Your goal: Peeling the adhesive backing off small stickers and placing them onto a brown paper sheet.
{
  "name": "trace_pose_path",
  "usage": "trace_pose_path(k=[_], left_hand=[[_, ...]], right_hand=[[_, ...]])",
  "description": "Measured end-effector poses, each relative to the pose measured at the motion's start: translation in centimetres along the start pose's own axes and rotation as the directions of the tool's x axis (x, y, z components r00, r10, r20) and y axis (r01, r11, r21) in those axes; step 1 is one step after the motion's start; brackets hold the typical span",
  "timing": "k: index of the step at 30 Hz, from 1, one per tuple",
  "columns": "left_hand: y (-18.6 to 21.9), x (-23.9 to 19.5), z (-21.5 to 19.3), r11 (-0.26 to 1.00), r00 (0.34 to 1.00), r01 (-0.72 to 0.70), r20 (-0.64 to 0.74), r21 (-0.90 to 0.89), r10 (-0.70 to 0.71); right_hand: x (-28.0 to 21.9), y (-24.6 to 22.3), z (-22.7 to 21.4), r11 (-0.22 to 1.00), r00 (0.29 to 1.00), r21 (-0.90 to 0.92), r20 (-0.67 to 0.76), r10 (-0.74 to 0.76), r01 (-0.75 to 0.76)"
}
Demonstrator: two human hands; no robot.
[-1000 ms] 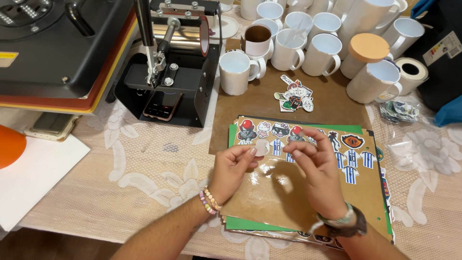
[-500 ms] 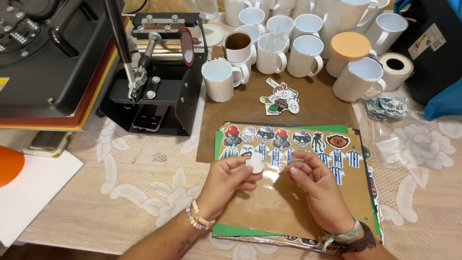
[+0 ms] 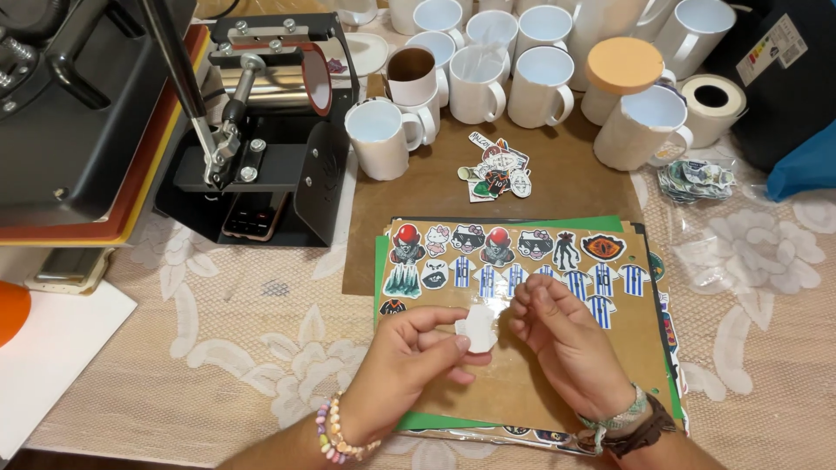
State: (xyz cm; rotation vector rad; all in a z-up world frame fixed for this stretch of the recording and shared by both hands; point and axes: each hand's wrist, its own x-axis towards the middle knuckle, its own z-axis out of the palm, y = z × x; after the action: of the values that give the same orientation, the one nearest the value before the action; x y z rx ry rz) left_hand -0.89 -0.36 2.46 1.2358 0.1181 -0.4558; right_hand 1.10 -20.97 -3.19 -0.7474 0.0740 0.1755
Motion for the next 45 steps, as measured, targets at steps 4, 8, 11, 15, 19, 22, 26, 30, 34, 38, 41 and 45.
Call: trace_pose_path(k=[4, 8, 11, 15, 19, 22, 26, 30, 34, 38, 41, 45], left_hand=[[1.0, -0.5, 0.4, 0.998, 0.998, 0.048, 0.038, -0.034, -0.047], [1.1, -0.8, 0.6, 0.998, 0.997, 0.045, 0.059, 0.045, -0.047], [0.9, -1.0, 0.8, 0.996, 0.996, 0.074, 0.052, 0.055, -0.077], [0.6, -0.9, 1.2, 0.998, 0.994, 0.051, 0.092, 0.028, -0.054], [0.5, -0.5, 1.4, 0.994, 0.992, 0.109, 0.057, 0.031, -0.111], [0.5, -0.5, 1.5, 0.990, 0.987, 0.143, 0.068, -0.008, -0.142], [1.0, -0.7, 1.9, 0.978, 0.977, 0.207, 0.048, 0.013, -0.207], [1.2, -0.3, 1.9, 0.979, 0.980, 0.200, 0.004, 0.030, -0.200], [1.0, -0.5, 1.9, 0.978, 0.979, 0.206, 0.001, 0.037, -0.206], [0.3, -0.2, 1.5, 0.987, 0.987, 0.160, 0.026, 0.031, -0.161], [0.0, 0.1, 1.3, 0.991, 0.990, 0.130, 0.060, 0.020, -0.131], [-0.5, 1.2, 1.2, 0.997, 0.994, 0.073, 0.078, 0.039, -0.076]], right_hand=[[-0.1, -0.2, 0.6, 0.999, 1.000, -0.040, -0.014, 0.021, -0.022], [0.3, -0.3, 0.3, 0.998, 0.997, -0.046, -0.058, 0.044, -0.047], [0.4, -0.3, -0.1, 0.996, 0.993, -0.058, -0.098, 0.061, -0.067], [0.3, -0.5, 0.4, 0.990, 0.985, -0.119, -0.162, 0.058, -0.078], [-0.9, -0.9, 0.9, 0.957, 0.995, -0.290, 0.100, 0.001, 0.028], [-1.2, -0.9, 1.3, 0.901, 0.997, -0.427, 0.033, -0.064, 0.072], [-1.1, -0.7, 1.3, 0.936, 1.000, -0.351, -0.002, -0.022, 0.020], [-1.4, -1.1, 1.9, 0.918, 0.999, -0.396, 0.051, -0.015, 0.034], [-1.5, -1.0, 1.9, 0.910, 1.000, -0.415, 0.029, -0.002, 0.014], [-1.6, -0.8, 1.8, 0.919, 0.998, -0.389, 0.038, -0.056, 0.066], [-1.9, -0.7, 1.8, 0.905, 0.993, -0.409, 0.055, -0.105, 0.118], [-1.9, -0.4, 1.7, 0.877, 0.990, -0.459, 0.054, -0.134, 0.144]])
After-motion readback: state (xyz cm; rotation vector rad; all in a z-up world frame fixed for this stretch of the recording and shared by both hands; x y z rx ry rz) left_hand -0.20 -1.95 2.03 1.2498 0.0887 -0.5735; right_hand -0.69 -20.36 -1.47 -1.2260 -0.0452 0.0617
